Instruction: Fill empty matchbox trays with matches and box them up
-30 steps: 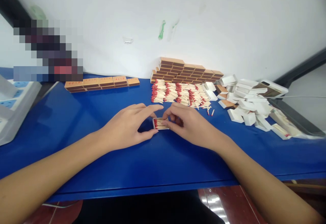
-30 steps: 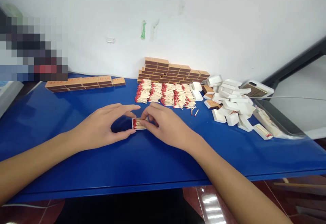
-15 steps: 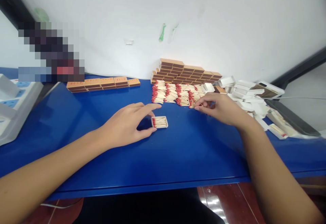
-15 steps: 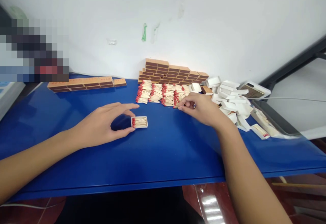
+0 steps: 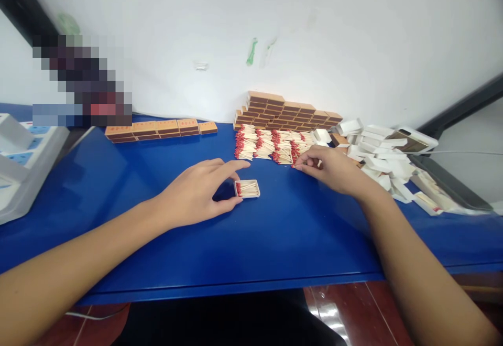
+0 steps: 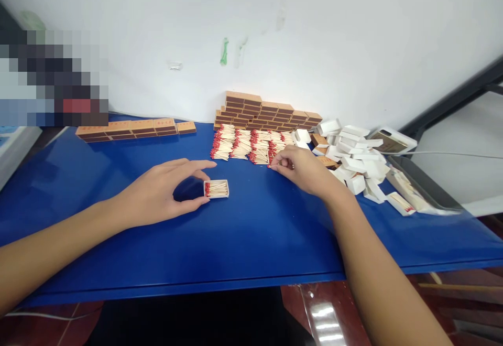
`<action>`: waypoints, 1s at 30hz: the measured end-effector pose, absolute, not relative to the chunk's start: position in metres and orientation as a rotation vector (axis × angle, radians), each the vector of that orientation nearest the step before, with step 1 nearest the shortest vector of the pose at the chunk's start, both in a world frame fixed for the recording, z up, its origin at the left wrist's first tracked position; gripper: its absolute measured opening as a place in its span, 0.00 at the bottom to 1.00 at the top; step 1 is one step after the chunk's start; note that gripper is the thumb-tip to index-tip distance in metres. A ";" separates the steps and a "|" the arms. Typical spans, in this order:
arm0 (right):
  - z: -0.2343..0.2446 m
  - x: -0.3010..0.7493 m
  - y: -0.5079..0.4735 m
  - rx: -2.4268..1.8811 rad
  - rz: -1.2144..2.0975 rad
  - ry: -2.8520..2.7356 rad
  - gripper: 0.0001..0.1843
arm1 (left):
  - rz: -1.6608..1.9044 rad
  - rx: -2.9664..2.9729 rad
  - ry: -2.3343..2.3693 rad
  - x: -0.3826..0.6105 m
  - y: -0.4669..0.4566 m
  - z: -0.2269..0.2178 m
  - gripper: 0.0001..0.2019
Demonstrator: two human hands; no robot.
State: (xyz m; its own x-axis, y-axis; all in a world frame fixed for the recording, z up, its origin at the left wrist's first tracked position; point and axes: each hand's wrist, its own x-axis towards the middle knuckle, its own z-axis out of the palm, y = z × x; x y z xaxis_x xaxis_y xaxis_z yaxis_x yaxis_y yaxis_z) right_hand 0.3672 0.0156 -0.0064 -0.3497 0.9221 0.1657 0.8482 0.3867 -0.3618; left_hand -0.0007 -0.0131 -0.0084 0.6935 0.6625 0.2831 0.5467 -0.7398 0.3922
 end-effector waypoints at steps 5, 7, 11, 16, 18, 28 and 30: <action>-0.007 0.357 0.013 -1.505 0.314 -2.332 0.13 | 0.606 2.629 0.958 -0.001 -0.012 -0.009 0.29; -0.005 0.347 0.008 -1.459 0.304 -2.317 0.12 | 0.608 2.629 0.956 0.000 -0.013 -0.009 0.29; 0.001 0.315 -0.007 -1.332 0.310 -2.247 0.09 | 0.631 2.650 0.933 0.002 -0.013 -0.009 0.29; 0.004 0.273 -0.029 -1.166 0.431 -2.285 0.05 | 0.673 2.682 0.905 0.004 -0.015 -0.010 0.29; 0.003 0.263 -0.034 -1.133 0.454 -2.321 0.04 | 0.697 2.689 0.896 0.004 -0.015 -0.011 0.29; -0.003 0.255 -0.039 -1.110 0.445 -2.420 0.03 | 0.733 2.708 0.882 0.004 -0.015 -0.013 0.29; -0.003 0.253 -0.040 -1.105 0.439 -2.420 0.02 | 0.733 2.705 0.880 0.004 -0.015 -0.013 0.29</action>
State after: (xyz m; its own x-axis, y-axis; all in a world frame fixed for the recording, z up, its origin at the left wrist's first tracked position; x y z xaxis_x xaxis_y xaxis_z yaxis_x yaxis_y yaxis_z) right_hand 0.2529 -0.0400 -0.0032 -0.5829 0.7700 0.2595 0.6299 0.6300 -0.4542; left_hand 0.0042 -0.0153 -0.0131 0.6992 0.5966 0.3940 0.4952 -0.8016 0.3350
